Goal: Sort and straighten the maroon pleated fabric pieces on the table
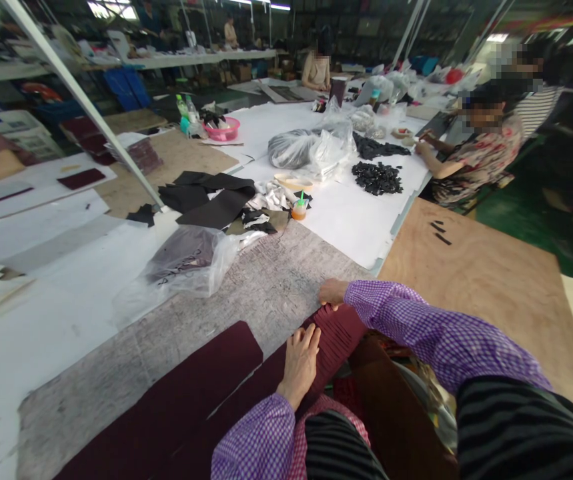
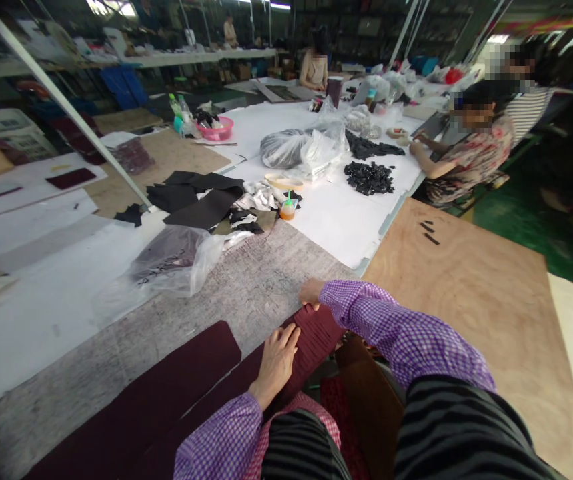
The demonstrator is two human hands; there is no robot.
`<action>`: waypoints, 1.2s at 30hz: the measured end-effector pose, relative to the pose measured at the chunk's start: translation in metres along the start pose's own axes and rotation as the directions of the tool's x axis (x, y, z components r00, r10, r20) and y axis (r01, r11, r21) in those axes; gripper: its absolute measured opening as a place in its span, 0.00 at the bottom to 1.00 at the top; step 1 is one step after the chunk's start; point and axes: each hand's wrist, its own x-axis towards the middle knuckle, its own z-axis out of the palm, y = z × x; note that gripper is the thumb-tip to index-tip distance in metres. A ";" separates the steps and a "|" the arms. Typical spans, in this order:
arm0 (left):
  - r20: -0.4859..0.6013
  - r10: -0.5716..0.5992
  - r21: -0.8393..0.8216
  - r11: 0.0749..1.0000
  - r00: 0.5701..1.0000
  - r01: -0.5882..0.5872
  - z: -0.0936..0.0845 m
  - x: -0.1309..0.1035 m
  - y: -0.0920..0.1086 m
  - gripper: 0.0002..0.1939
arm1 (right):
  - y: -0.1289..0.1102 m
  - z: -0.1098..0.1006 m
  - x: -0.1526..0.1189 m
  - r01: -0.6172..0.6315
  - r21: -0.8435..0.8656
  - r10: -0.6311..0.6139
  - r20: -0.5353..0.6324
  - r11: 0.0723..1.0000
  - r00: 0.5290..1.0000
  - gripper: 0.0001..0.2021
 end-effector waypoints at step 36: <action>0.031 0.014 0.107 0.994 0.999 -0.017 0.001 0.007 0.000 0.24 | -0.008 -0.004 -0.027 -0.150 -0.150 0.139 -0.080 0.977 0.987 0.14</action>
